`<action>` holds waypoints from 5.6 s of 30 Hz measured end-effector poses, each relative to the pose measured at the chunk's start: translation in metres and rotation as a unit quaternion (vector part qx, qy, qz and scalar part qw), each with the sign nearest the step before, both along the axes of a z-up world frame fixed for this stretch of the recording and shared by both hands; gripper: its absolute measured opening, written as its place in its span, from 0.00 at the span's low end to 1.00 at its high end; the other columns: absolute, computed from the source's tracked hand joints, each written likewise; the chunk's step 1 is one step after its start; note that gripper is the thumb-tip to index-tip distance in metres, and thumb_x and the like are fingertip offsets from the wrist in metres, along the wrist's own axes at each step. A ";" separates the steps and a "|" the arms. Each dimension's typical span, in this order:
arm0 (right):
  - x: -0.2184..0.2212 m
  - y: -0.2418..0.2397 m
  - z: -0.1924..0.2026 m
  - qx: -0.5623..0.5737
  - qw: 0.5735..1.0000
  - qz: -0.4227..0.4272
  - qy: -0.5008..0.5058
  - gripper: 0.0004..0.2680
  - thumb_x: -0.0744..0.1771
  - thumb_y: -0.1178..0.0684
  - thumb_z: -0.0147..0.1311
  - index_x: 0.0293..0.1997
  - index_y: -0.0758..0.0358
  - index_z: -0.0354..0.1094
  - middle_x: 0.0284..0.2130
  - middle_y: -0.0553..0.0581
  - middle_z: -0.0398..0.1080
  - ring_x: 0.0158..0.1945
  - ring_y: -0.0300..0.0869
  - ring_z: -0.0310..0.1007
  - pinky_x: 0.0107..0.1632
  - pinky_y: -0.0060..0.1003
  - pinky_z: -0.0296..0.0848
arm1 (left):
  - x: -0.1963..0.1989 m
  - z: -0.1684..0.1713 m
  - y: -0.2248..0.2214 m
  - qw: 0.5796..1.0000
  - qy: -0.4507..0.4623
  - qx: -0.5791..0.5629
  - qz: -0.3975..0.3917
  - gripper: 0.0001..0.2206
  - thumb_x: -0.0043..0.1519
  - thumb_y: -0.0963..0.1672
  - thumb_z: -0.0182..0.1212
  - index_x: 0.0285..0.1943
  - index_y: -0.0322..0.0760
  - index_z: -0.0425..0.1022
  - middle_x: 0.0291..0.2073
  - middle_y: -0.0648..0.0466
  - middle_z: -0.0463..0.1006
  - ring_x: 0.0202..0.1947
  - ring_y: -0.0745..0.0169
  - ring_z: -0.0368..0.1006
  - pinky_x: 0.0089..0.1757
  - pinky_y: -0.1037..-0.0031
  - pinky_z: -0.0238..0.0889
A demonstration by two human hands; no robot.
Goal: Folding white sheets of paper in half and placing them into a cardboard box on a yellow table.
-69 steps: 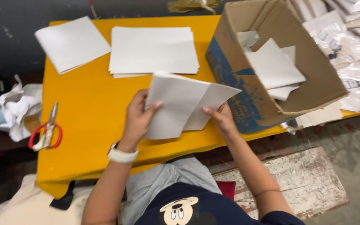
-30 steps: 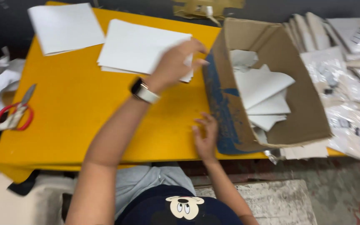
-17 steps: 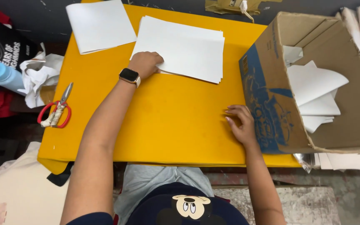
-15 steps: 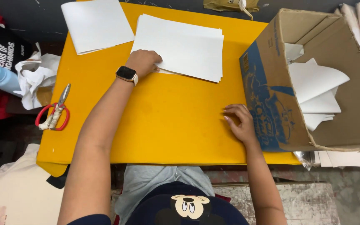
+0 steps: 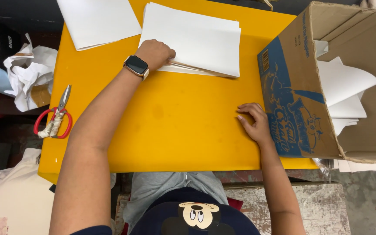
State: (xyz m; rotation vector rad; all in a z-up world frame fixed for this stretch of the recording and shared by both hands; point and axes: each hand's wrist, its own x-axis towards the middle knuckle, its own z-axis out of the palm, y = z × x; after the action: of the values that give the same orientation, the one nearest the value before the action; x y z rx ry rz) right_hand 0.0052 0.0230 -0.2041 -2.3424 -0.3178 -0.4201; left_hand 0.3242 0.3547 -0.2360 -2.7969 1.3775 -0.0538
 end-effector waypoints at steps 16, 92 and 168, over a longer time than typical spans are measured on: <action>0.032 0.063 0.092 -0.204 0.961 -0.001 0.186 0.30 0.58 0.42 0.69 0.67 0.57 0.64 0.66 0.63 0.60 0.69 0.61 0.55 0.66 0.64 0.55 | -0.246 0.038 0.053 0.990 -0.143 -0.001 -0.018 0.10 0.67 0.42 0.52 0.55 0.40 0.72 0.37 0.50 0.79 0.35 0.53 0.78 0.37 0.62 0.70; 0.011 0.030 0.017 0.335 0.928 -0.096 -0.133 0.12 0.70 0.65 0.55 0.59 0.59 0.64 0.46 0.50 0.72 0.50 0.35 0.72 0.59 0.40 0.71 | -0.263 0.063 0.071 0.672 0.217 -0.695 0.134 0.04 0.69 0.43 0.62 0.42 0.38 0.78 0.24 0.57 0.73 0.27 0.71 0.64 0.39 0.71 0.68; -0.013 0.036 0.017 0.330 0.929 -0.160 -0.055 0.15 0.72 0.63 0.50 0.67 0.60 0.57 0.50 0.59 0.72 0.49 0.44 0.75 0.55 0.45 0.76 | -0.260 0.055 0.079 0.726 0.205 -0.631 0.182 0.10 0.73 0.41 0.49 0.61 0.34 0.63 0.42 0.43 0.77 0.47 0.57 0.73 0.51 0.53 0.67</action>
State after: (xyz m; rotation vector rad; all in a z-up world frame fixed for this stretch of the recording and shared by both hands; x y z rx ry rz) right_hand -0.0080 0.0594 -0.1872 -1.7034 0.1490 -0.6950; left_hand 0.0639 0.4334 -0.1809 -4.4119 0.8855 -0.6219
